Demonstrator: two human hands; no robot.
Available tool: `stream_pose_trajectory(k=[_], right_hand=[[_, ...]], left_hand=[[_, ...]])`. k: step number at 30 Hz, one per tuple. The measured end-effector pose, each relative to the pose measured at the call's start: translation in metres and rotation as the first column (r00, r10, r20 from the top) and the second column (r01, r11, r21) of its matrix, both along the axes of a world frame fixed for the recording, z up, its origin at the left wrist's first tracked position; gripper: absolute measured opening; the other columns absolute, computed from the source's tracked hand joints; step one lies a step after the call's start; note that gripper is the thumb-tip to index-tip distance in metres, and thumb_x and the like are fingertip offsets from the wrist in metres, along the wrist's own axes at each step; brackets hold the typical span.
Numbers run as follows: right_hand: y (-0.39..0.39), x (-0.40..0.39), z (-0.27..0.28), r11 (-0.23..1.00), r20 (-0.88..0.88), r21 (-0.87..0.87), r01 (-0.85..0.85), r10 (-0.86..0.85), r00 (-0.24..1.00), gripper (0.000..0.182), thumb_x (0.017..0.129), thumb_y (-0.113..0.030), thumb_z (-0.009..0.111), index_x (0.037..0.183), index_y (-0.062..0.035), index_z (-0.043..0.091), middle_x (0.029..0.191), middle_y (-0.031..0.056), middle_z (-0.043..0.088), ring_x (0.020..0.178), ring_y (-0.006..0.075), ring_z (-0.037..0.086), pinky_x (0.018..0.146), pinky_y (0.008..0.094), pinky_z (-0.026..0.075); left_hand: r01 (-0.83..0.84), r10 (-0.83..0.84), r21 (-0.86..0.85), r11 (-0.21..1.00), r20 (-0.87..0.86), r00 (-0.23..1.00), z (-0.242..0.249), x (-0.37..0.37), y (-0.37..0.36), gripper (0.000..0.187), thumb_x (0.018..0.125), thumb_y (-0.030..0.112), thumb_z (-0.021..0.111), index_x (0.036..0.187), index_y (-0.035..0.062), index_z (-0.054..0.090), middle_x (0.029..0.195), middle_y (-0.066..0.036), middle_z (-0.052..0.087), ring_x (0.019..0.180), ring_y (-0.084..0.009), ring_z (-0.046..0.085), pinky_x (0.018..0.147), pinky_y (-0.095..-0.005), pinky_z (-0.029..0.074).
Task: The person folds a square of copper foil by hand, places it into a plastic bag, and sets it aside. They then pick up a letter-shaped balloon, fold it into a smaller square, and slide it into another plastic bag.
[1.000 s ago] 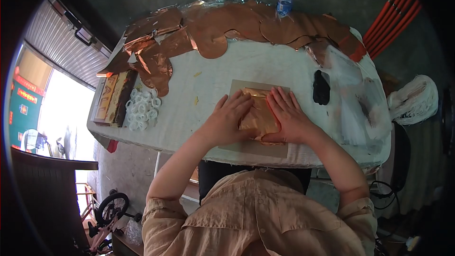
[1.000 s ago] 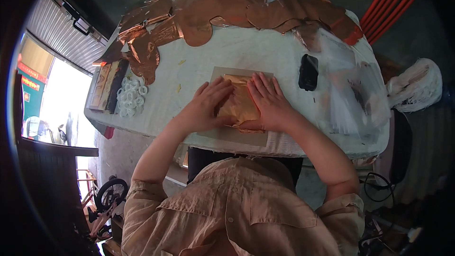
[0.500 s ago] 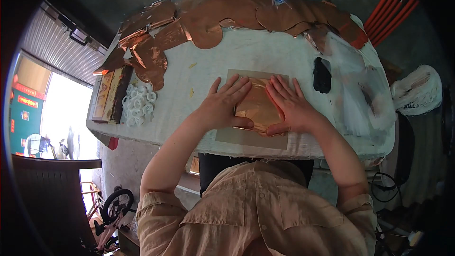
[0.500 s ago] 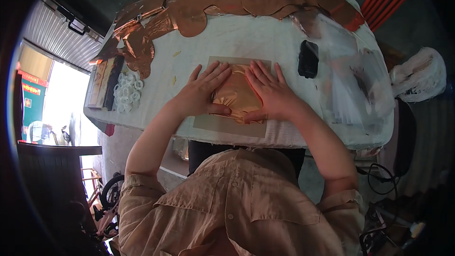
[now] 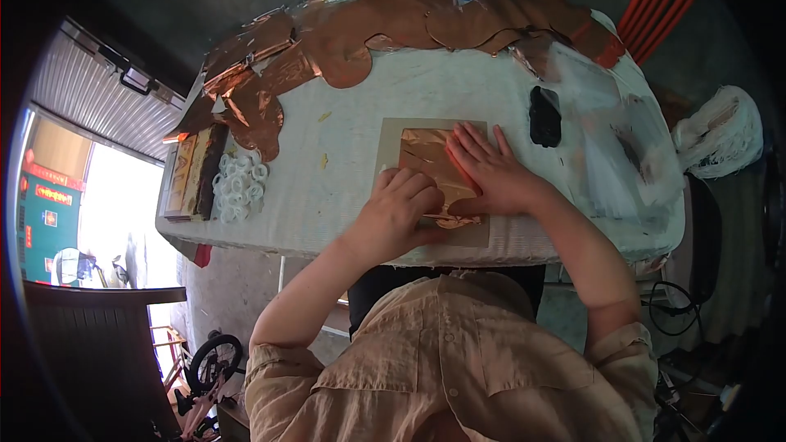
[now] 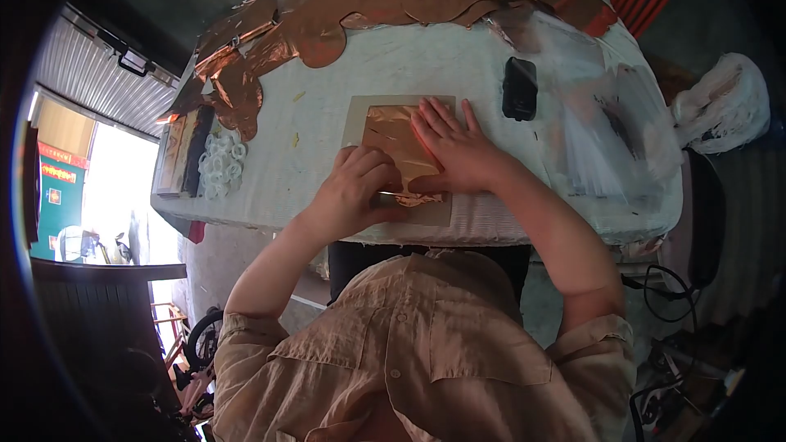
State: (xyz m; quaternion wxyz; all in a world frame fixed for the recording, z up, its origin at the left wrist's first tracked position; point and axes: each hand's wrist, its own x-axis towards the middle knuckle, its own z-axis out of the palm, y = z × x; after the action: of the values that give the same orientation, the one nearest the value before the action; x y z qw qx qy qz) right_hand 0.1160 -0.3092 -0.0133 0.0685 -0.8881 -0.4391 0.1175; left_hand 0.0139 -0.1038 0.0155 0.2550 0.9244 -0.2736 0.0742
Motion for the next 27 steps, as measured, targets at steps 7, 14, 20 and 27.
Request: stream_pose_trajectory(k=[7, 14, 20, 27], right_hand=[[0.002, -0.002, 0.005, 1.000, -0.013, -0.019, 0.013, -0.013, 1.000, 0.111, 0.074, -0.067, 0.060, 0.149, -0.0027, 0.010, 0.156, 0.0191, 0.004, 0.145, 0.0282, 0.001, 0.114, 0.0531, -0.002], [0.002, -0.004, 0.009, 0.999, -0.048, -0.023, 0.027, -0.028, 0.998, 0.106, 0.076, -0.063, 0.060, 0.149, -0.0031, 0.011, 0.156, 0.0189, 0.004, 0.145, 0.0275, 0.000, 0.115, 0.0529, -0.003], [0.001, -0.001, 0.004, 1.000, -0.032, -0.026, 0.008, -0.009, 0.999, 0.102, 0.079, -0.059, 0.059, 0.149, -0.0030, 0.010, 0.156, 0.0184, 0.005, 0.145, 0.0271, 0.000, 0.114, 0.0533, -0.003], [0.000, -0.001, 0.002, 1.000, -0.034, 0.009, 0.002, -0.002, 0.999, 0.100, 0.080, -0.056, 0.060, 0.149, -0.0026, 0.010, 0.156, 0.0188, 0.005, 0.145, 0.0274, 0.000, 0.114, 0.0540, -0.003]], left_hand=[[0.084, -0.094, 0.093, 0.992, 0.103, 0.990, 0.001, 0.006, -0.004, 0.030, 0.066, 0.016, 0.075, 0.092, 0.0074, 0.063, 0.096, -0.005, 0.060, 0.098, -0.0255, 0.055, 0.086, -0.0374, 0.043], [0.091, -0.094, 0.184, 0.979, 0.004, 0.996, 0.006, 0.013, -0.010, 0.032, 0.067, 0.015, 0.074, 0.096, 0.0067, 0.064, 0.097, -0.006, 0.061, 0.094, -0.0252, 0.058, 0.083, -0.0349, 0.049], [0.120, -0.123, 0.272, 0.955, -0.005, 0.992, 0.007, 0.018, -0.016, 0.035, 0.068, 0.014, 0.073, 0.101, 0.0082, 0.063, 0.099, -0.005, 0.062, 0.095, -0.0246, 0.058, 0.082, -0.0344, 0.050], [0.178, -0.164, 0.197, 0.964, -0.089, 0.983, 0.014, 0.020, -0.013, 0.033, 0.069, 0.014, 0.073, 0.100, 0.0078, 0.064, 0.099, -0.007, 0.062, 0.097, -0.0250, 0.058, 0.082, -0.0349, 0.050]])
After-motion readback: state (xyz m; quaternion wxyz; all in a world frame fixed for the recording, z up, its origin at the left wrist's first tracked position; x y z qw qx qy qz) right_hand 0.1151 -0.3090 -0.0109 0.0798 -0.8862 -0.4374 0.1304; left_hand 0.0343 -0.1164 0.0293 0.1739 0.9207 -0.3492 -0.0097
